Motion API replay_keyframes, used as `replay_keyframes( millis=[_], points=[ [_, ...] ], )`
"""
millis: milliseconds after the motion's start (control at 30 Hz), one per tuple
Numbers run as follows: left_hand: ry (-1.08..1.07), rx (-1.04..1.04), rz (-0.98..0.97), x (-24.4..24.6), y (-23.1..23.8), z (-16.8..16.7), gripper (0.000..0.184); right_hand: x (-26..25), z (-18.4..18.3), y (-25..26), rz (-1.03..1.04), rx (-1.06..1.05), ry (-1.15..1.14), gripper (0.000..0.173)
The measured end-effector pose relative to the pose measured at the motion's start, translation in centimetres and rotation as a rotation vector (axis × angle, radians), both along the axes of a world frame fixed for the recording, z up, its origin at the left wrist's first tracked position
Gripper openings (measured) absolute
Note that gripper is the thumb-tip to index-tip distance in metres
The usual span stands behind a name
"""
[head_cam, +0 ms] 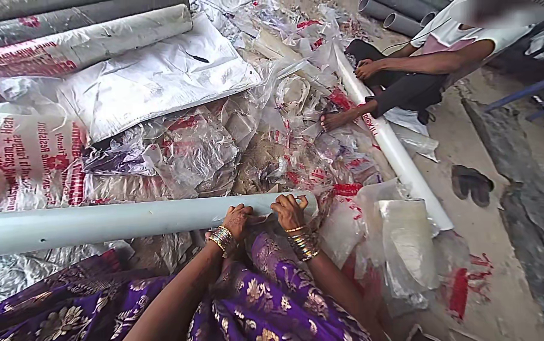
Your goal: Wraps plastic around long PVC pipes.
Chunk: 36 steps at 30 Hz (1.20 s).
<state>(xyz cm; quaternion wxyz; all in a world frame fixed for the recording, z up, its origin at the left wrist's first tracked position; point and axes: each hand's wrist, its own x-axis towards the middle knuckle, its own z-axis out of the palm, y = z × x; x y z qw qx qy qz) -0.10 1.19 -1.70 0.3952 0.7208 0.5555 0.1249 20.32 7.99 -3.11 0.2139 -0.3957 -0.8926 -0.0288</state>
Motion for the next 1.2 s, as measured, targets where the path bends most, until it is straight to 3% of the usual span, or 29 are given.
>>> replay_keyframes(
  millis=[367, 533, 733, 867, 1000, 1100, 1167, 1200],
  points=[
    [0.000, -0.011, -0.041, -0.2, -0.1, -0.1, 0.042, 4.2, -1.2, 1.0, -0.074, 0.101, -0.073, 0.023],
    [-0.008, -0.005, -0.048, -0.1, 0.0, 0.0, 0.041, 9.3, -1.0, 2.1, -0.288, 0.087, -0.144, 0.026],
    [0.019, -0.013, -0.045, 0.0, 0.0, 0.1, 0.037, 14.3, 1.0, 1.0, -0.752, -0.276, -0.266, 0.027],
    [0.007, 0.015, -0.047, 0.0, -0.1, -0.1, 0.038, 9.3, 1.6, -0.2, -0.869, -0.181, 0.238, 0.021],
    [-0.005, 0.008, -0.044, 0.0, -0.1, 0.1, 0.037, 1.1, 2.7, -1.0, -0.692, -0.601, 0.546, 0.026],
    [-0.010, -0.005, -0.045, -0.2, 0.0, 0.3, 0.037, -2.1, 4.0, -1.3, -0.693, -0.899, 0.390, 0.041],
    [-0.006, -0.005, -0.057, -0.3, -0.1, 0.2, 0.040, -2.9, 4.6, -1.5, -0.738, -0.991, 0.218, 0.060],
    [-0.006, -0.006, -0.063, -0.3, 0.0, 0.1, 0.041, -3.1, 4.8, -1.5, -0.756, -1.011, 0.121, 0.061]
  ],
)
